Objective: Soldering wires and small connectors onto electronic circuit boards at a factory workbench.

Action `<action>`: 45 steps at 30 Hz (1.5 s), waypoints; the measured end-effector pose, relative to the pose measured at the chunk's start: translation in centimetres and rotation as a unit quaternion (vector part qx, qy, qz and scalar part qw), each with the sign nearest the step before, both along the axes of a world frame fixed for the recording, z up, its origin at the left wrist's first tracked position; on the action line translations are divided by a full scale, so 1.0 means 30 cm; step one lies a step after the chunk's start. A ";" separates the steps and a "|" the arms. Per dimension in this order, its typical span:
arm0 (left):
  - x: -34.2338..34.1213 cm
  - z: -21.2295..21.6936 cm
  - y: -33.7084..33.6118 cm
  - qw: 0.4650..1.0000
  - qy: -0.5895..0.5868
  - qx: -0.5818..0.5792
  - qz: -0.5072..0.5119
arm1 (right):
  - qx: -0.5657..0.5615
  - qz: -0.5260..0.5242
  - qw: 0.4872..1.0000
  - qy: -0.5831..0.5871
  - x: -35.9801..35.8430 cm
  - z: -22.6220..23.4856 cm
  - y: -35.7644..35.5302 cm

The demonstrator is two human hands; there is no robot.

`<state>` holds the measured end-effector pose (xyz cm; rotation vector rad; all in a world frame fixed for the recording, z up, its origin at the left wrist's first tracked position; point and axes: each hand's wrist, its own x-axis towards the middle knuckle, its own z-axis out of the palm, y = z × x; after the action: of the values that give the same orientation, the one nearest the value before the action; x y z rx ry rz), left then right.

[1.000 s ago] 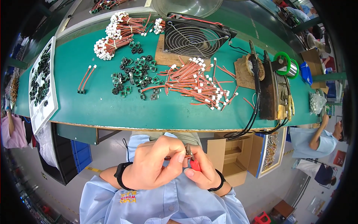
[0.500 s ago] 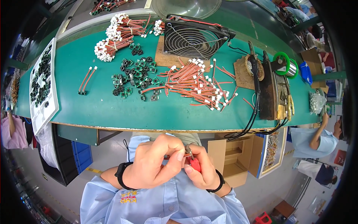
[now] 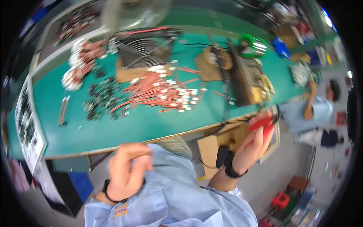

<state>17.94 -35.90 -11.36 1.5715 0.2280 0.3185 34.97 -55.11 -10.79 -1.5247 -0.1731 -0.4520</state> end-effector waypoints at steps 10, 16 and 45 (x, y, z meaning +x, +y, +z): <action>0.012 0.052 0.011 0.998 0.042 0.031 0.039 | -0.447 -0.242 0.860 0.035 0.540 -0.228 -0.500; 0.036 0.061 -0.011 0.998 0.044 0.004 0.052 | -0.470 -0.300 0.824 -0.102 0.670 -0.265 -0.541; -0.139 -0.115 0.300 0.913 0.094 0.243 0.313 | -0.093 0.410 0.879 0.226 -0.226 -0.124 0.221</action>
<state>13.78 -26.89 -14.79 1.9959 0.8657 0.7695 28.19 -48.47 -14.51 -1.5435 -0.4768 0.6119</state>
